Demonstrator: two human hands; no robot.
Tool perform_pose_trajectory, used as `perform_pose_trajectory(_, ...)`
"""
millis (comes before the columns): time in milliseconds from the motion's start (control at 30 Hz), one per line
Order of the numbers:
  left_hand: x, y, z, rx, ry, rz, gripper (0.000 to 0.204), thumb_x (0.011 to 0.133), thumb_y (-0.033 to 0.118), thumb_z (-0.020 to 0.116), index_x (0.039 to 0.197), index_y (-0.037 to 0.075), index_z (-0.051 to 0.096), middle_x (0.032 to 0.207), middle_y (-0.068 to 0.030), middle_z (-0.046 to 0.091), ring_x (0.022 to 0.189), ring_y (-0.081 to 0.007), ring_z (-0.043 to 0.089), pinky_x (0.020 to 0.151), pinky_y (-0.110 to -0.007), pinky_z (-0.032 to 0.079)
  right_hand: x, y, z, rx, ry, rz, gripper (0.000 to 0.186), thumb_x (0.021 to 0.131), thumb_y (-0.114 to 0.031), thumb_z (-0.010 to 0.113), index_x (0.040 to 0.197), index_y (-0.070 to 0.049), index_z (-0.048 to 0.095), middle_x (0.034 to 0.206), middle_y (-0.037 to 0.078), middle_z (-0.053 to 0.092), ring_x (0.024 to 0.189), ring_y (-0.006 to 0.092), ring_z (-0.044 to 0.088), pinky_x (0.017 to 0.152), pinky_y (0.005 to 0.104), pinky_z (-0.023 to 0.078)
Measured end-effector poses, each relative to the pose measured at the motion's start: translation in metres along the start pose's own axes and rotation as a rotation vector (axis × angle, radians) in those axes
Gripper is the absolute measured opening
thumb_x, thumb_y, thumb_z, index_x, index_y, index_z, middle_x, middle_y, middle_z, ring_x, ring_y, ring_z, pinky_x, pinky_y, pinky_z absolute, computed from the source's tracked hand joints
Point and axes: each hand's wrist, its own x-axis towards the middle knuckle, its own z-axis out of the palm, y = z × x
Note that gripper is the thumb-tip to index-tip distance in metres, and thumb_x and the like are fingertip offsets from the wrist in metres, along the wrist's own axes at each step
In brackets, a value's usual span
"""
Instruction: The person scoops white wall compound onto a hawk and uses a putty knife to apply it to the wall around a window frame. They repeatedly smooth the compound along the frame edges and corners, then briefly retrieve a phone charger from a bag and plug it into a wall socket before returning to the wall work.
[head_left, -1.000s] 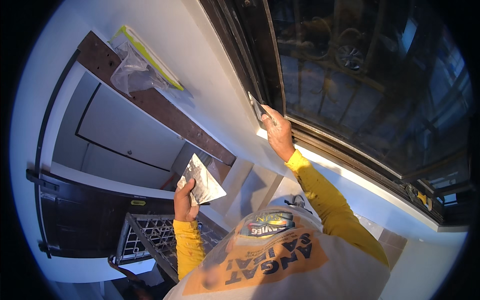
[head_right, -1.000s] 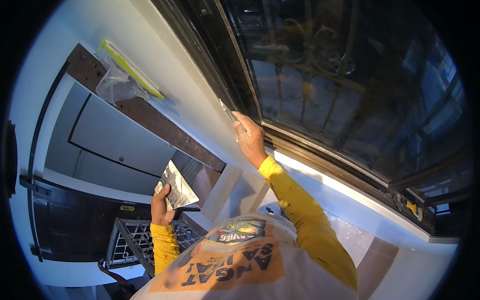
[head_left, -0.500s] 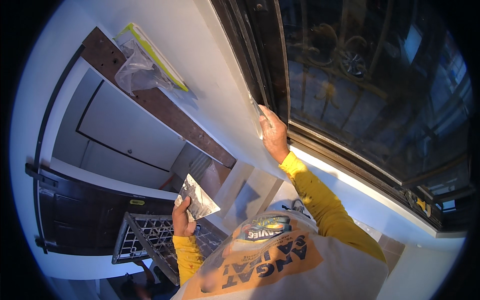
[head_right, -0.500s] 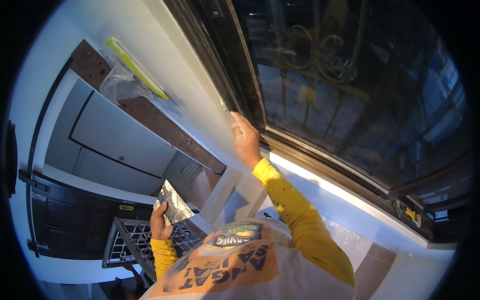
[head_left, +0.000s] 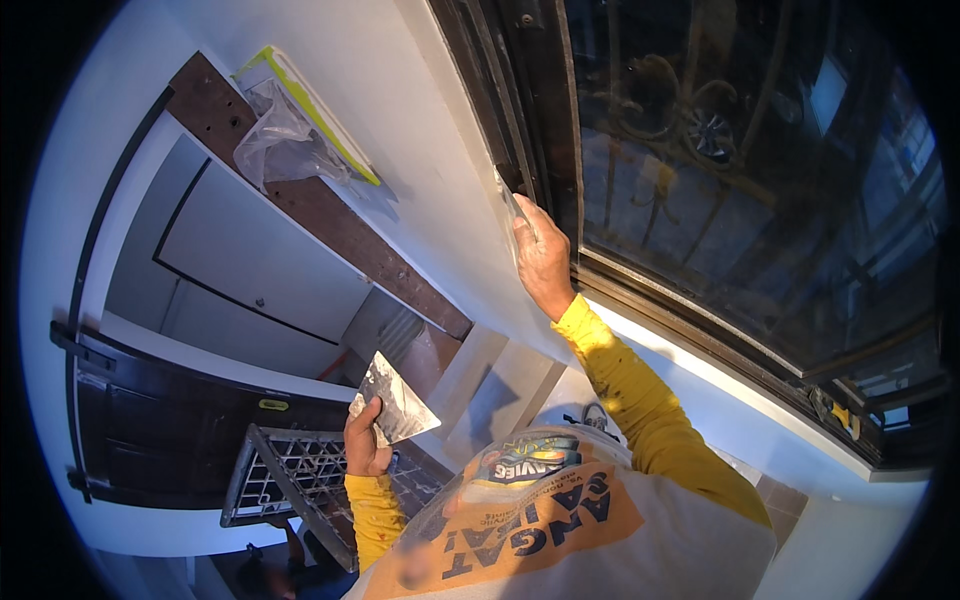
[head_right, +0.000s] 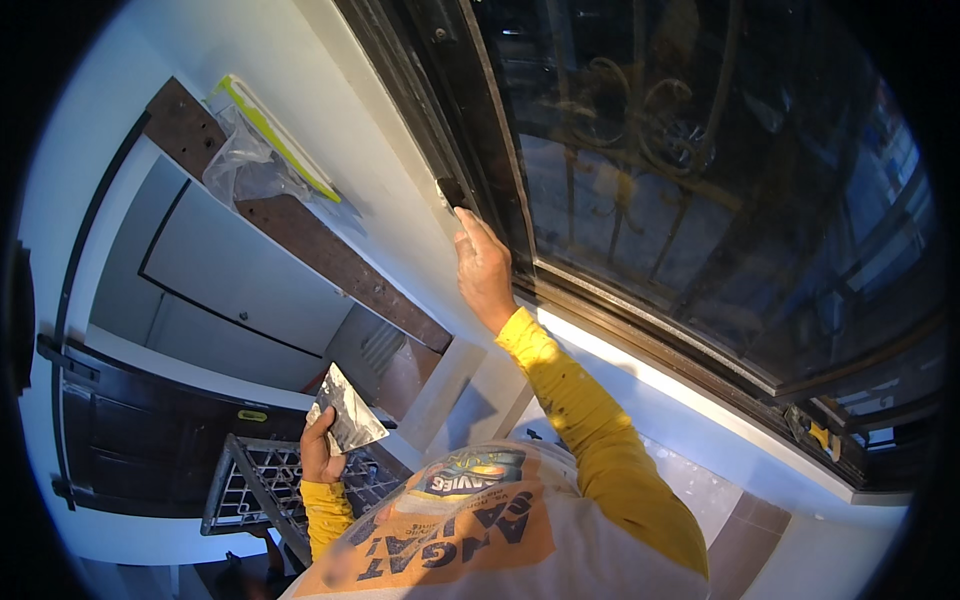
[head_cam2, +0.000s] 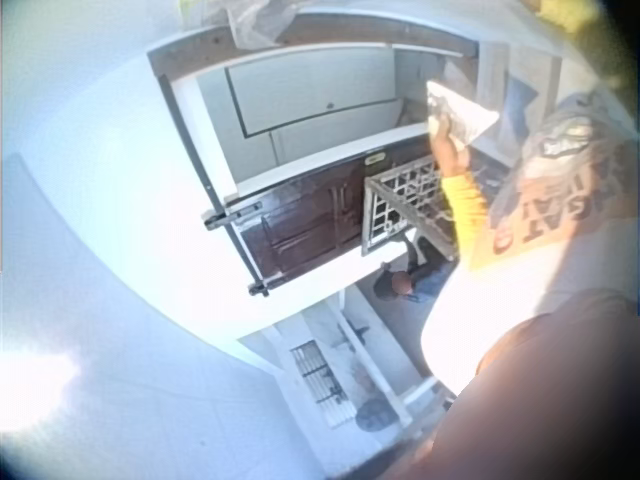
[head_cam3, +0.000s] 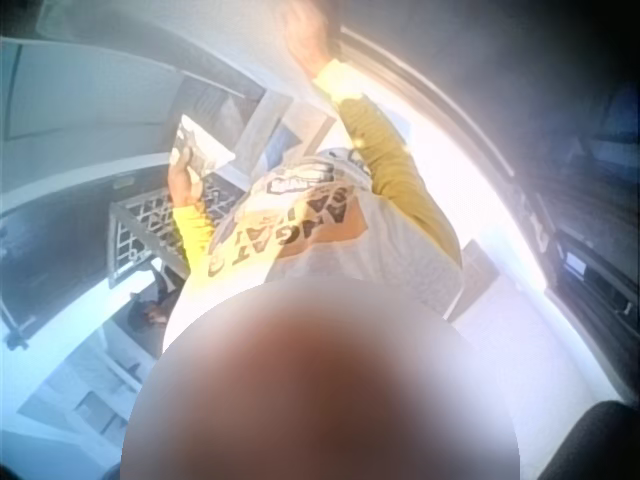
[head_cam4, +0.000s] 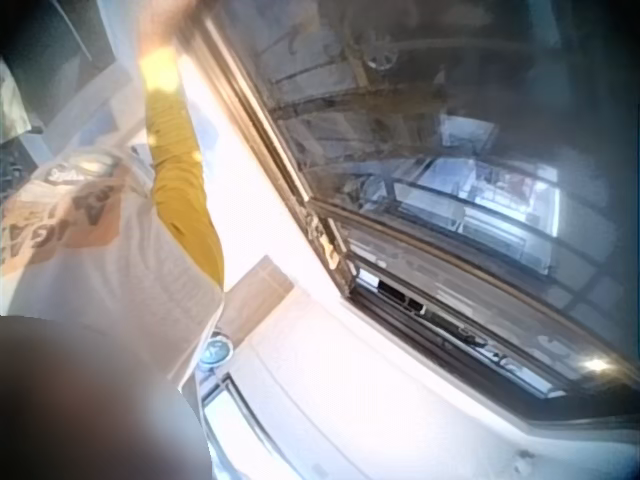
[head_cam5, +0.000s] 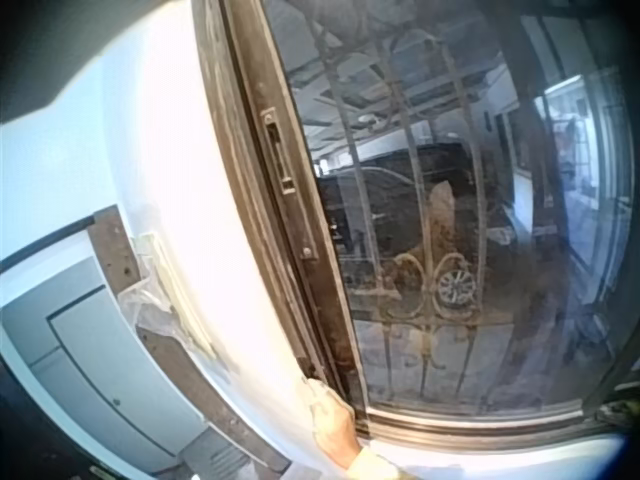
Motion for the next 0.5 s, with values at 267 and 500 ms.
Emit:
perform_pose_trajectory(267, -0.002, -0.002, 0.000, -0.008, -0.005, 0.000, 0.035, 0.096, 0.001, 0.059, 0.131, -0.003, 0.060, 0.123, -0.0144, 0.070, 0.108, -0.0264, 0.071, 0.098, -0.040, 0.057, -0.004, -0.001, 0.011, -0.040, -0.039, 0.047, 0.040, 0.102, -0.009, 0.058, 0.141, 0.001, 0.055, 0.137, 0.024, 0.060, 0.126, 0.0348, 0.060, 0.107, 0.0383, 0.047)
perform_pose_trajectory(500, -0.003, -0.004, -0.005, -0.010, 0.000, -0.012, 0.035, 0.097, 0.002, 0.059, 0.131, -0.002, 0.061, 0.123, -0.0134, 0.070, 0.109, -0.0257, 0.070, 0.098, -0.040, 0.056, -0.023, -0.008, 0.045, -0.319, -0.070, -0.028, 0.058, 0.097, -0.002, 0.056, 0.153, -0.001, 0.040, 0.149, 0.024, 0.046, 0.131, 0.0416, 0.048, 0.112, 0.0475, 0.038)
